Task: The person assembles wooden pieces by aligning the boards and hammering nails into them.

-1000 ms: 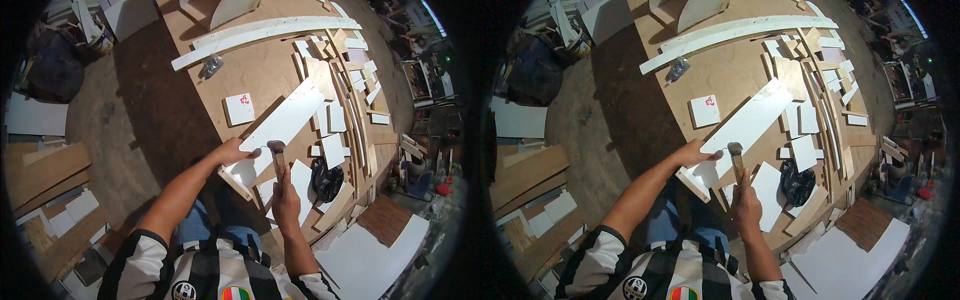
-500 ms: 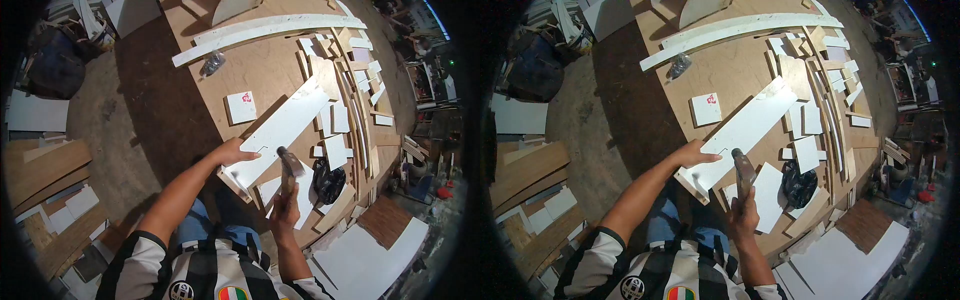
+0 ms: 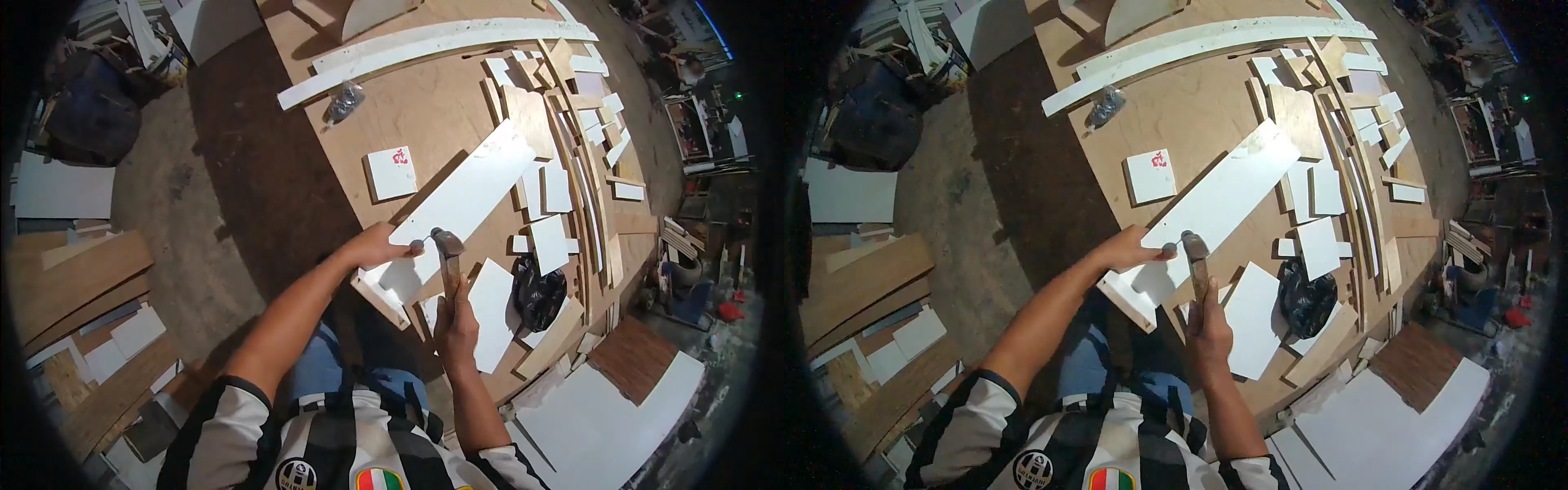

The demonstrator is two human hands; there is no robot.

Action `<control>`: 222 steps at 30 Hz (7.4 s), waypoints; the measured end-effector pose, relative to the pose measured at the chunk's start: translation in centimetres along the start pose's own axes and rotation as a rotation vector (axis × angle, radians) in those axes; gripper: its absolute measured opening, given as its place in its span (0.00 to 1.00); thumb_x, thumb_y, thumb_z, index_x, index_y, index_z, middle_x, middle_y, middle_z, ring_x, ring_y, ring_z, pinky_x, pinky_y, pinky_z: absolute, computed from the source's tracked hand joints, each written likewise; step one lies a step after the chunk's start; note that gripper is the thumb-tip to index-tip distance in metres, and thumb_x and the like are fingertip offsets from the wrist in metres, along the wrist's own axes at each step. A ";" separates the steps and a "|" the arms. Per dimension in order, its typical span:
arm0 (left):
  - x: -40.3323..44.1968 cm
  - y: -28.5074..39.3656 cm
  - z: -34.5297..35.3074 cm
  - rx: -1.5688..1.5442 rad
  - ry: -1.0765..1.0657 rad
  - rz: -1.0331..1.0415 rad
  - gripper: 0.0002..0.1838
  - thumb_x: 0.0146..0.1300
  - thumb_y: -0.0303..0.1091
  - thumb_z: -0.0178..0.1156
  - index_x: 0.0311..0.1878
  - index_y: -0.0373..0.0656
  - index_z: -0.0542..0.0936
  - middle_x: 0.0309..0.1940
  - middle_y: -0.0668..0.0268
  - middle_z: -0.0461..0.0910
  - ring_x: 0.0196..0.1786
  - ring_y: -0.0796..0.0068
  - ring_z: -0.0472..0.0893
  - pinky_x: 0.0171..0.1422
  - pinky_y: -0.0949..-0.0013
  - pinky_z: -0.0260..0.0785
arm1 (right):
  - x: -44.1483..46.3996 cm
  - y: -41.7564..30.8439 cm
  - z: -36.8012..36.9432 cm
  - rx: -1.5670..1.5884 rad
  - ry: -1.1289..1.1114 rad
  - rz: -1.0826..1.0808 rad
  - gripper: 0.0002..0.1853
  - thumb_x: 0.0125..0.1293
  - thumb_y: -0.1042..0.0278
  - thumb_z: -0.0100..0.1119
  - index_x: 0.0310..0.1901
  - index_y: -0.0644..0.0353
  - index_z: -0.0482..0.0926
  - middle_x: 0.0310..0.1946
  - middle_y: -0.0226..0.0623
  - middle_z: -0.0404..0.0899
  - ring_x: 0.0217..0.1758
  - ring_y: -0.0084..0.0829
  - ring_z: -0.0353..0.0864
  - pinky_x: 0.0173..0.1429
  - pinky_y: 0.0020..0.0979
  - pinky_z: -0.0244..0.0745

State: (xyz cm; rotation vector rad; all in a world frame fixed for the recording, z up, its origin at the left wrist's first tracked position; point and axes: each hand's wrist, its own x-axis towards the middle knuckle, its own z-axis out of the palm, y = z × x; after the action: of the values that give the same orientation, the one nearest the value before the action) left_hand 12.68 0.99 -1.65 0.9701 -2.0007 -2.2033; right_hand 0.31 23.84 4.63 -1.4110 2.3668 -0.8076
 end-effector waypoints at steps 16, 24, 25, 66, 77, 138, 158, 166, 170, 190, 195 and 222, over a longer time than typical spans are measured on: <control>0.4 -0.9 -0.1 -0.030 0.005 -0.031 0.32 0.62 0.58 0.75 0.55 0.37 0.87 0.43 0.60 0.88 0.45 0.70 0.84 0.53 0.62 0.77 | -2.5 0.2 -0.5 0.172 0.287 -0.100 0.33 0.72 0.75 0.64 0.77 0.61 0.66 0.36 0.43 0.84 0.28 0.35 0.83 0.35 0.37 0.79; 0.7 -1.0 0.0 0.037 0.023 0.030 0.28 0.65 0.55 0.73 0.54 0.39 0.87 0.42 0.64 0.88 0.45 0.76 0.83 0.52 0.64 0.77 | -0.5 -0.7 -1.5 0.134 0.182 -0.125 0.40 0.65 0.82 0.66 0.78 0.64 0.62 0.50 0.57 0.86 0.44 0.46 0.92 0.44 0.38 0.85; 0.7 -0.6 -0.4 0.042 0.029 0.032 0.28 0.65 0.55 0.73 0.54 0.39 0.87 0.42 0.64 0.88 0.45 0.76 0.83 0.52 0.64 0.77 | -1.6 -0.4 -1.6 0.201 0.247 -0.128 0.42 0.64 0.86 0.65 0.79 0.66 0.59 0.57 0.60 0.84 0.50 0.44 0.92 0.50 0.36 0.85; 2.4 1.5 -4.1 0.265 -0.287 -0.080 0.36 0.60 0.60 0.75 0.57 0.35 0.86 0.46 0.55 0.90 0.49 0.63 0.88 0.55 0.63 0.78 | 23.5 5.9 -8.2 0.140 -0.824 0.109 0.27 0.76 0.55 0.65 0.70 0.61 0.79 0.30 0.25 0.78 0.29 0.17 0.69 0.31 0.26 0.71; 1.9 2.5 -3.7 0.243 -0.272 -0.066 0.37 0.59 0.61 0.76 0.56 0.34 0.85 0.46 0.54 0.89 0.50 0.62 0.87 0.56 0.62 0.77 | 23.1 6.3 -8.0 0.187 -0.818 0.058 0.28 0.75 0.54 0.67 0.68 0.64 0.79 0.30 0.26 0.78 0.30 0.19 0.71 0.32 0.29 0.72; 1.8 1.1 -1.9 0.236 -0.206 0.004 0.35 0.61 0.59 0.74 0.56 0.35 0.85 0.48 0.55 0.89 0.51 0.64 0.86 0.59 0.62 0.76 | 1.8 -2.5 -6.5 0.038 0.043 -0.075 0.42 0.70 0.80 0.63 0.82 0.59 0.55 0.44 0.55 0.85 0.39 0.49 0.89 0.41 0.42 0.83; 2.5 0.4 -2.2 0.271 -0.240 -0.086 0.35 0.58 0.60 0.76 0.52 0.34 0.87 0.44 0.51 0.90 0.48 0.62 0.87 0.56 0.61 0.77 | 1.0 -1.6 -4.8 0.093 -0.217 0.231 0.40 0.71 0.81 0.60 0.82 0.55 0.55 0.47 0.62 0.86 0.50 0.52 0.91 0.48 0.40 0.82; 2.9 0.4 -2.3 0.198 -0.215 0.057 0.35 0.57 0.61 0.75 0.51 0.35 0.87 0.43 0.52 0.90 0.47 0.61 0.88 0.55 0.61 0.77 | 0.3 -1.2 -1.7 0.054 -0.176 0.193 0.38 0.72 0.80 0.59 0.82 0.59 0.57 0.56 0.61 0.84 0.53 0.51 0.90 0.48 0.42 0.83; 2.2 0.2 -1.6 0.269 -0.193 0.014 0.32 0.61 0.57 0.73 0.55 0.35 0.86 0.44 0.54 0.90 0.47 0.63 0.87 0.56 0.62 0.77 | 0.2 -1.3 -4.0 0.061 -0.131 0.175 0.40 0.71 0.80 0.61 0.82 0.58 0.57 0.55 0.62 0.84 0.53 0.51 0.90 0.49 0.41 0.83; 2.5 0.6 -2.2 0.194 -0.210 0.077 0.35 0.62 0.61 0.73 0.53 0.34 0.87 0.45 0.54 0.90 0.46 0.64 0.87 0.54 0.62 0.77 | 0.3 0.9 -0.6 0.028 -0.018 0.056 0.38 0.72 0.78 0.60 0.80 0.61 0.57 0.44 0.57 0.84 0.37 0.55 0.87 0.38 0.46 0.82; 1.7 2.3 -1.9 0.200 -0.223 -0.071 0.35 0.61 0.60 0.73 0.58 0.36 0.85 0.50 0.53 0.89 0.52 0.60 0.87 0.59 0.62 0.76 | -3.2 1.1 -1.1 0.147 0.291 -0.174 0.41 0.71 0.83 0.60 0.82 0.69 0.52 0.44 0.52 0.87 0.30 0.30 0.84 0.34 0.30 0.79; 3.6 1.3 -2.0 0.214 -0.281 -0.025 0.35 0.48 0.53 0.81 0.55 0.38 0.86 0.46 0.54 0.90 0.47 0.62 0.89 0.55 0.62 0.78 | -1.7 -0.3 -0.1 0.144 0.146 0.161 0.38 0.73 0.81 0.58 0.82 0.60 0.56 0.53 0.54 0.86 0.36 0.29 0.85 0.41 0.30 0.80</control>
State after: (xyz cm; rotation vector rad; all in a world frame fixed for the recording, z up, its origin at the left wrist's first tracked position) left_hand 10.18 -2.47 -2.03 0.7354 -2.3983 -2.2853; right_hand 1.28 25.22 4.74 -1.1249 2.4350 -1.0440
